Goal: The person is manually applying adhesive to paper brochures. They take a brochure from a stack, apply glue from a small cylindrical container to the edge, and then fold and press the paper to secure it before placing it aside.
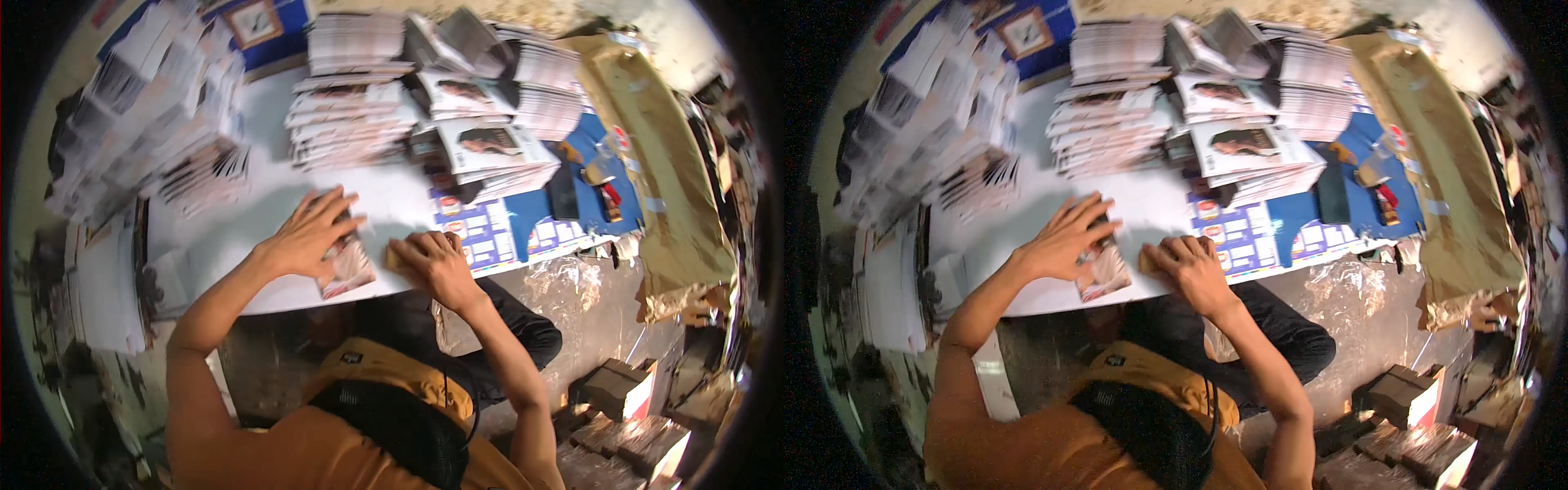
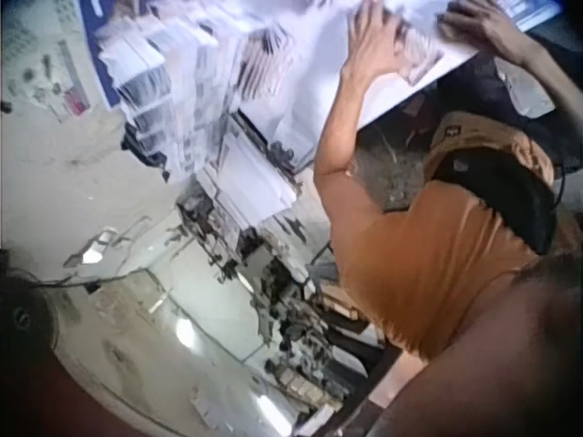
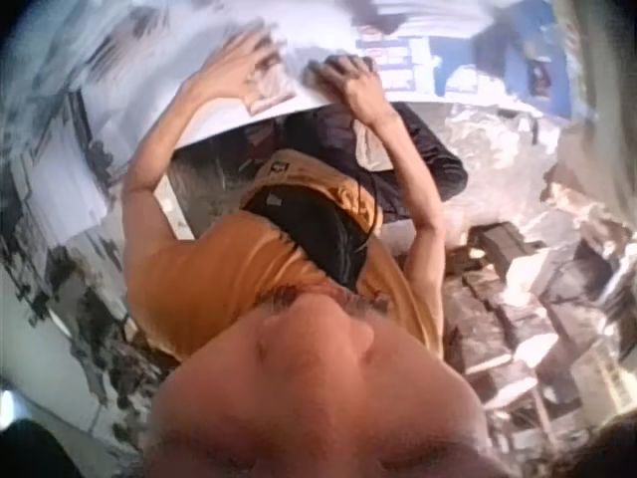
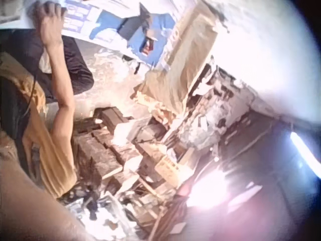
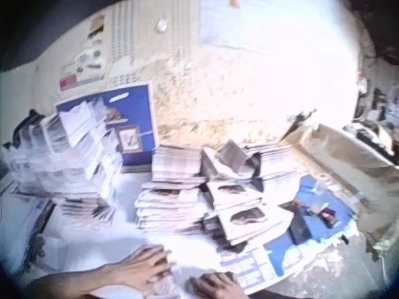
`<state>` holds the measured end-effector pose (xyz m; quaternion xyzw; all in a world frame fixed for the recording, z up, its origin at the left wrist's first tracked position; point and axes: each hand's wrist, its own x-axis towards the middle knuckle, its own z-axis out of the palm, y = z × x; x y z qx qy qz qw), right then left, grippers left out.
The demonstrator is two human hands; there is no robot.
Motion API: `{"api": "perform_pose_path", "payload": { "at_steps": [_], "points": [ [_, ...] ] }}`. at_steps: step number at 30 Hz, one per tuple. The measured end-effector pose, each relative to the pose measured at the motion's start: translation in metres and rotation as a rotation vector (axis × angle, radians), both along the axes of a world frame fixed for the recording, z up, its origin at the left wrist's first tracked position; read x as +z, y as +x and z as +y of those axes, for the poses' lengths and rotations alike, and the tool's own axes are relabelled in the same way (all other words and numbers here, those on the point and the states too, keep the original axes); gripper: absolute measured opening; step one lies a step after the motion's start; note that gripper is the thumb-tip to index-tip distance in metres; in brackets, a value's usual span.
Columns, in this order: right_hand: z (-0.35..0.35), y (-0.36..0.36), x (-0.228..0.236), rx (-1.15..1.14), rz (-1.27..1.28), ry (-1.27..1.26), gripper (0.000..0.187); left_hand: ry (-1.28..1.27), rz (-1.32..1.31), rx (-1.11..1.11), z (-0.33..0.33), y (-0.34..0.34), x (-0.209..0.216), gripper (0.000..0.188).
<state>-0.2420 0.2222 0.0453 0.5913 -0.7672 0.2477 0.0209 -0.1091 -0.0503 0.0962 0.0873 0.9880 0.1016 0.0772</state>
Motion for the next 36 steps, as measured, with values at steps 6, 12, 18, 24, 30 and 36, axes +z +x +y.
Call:
{"api": "perform_pose_path", "payload": {
  "at_steps": [6, 12, 18, 24, 30, 36],
  "points": [
    [0.001, -0.027, -0.023, -0.419, 0.120, -0.251, 0.047, -0.182, -0.229, -0.071, -0.019, -0.003, 0.004, 0.075],
    [0.009, -0.025, -0.028, -0.428, 0.082, -0.277, 0.049, 0.050, -0.537, 0.368, -0.016, 0.014, 0.048, 0.049],
    [0.010, -0.030, -0.029, -0.434, 0.071, -0.272, 0.052, 0.011, 0.641, 0.295, 0.000, -0.020, 0.203, 0.029],
    [0.007, -0.030, -0.029, -0.451, 0.075, -0.310, 0.049, 0.027, 1.196, 0.021, 0.100, -0.114, 0.181, 0.046],
    [0.012, -0.037, -0.063, -0.462, 0.048, -0.418, 0.053, 0.216, 0.719, -0.043, 0.180, -0.174, 0.019, 0.051],
    [0.011, -0.028, -0.038, -0.597, -0.163, -0.341, 0.064, 0.436, 0.657, -0.048, 0.126, -0.078, 0.042, 0.056]
  ]
}}
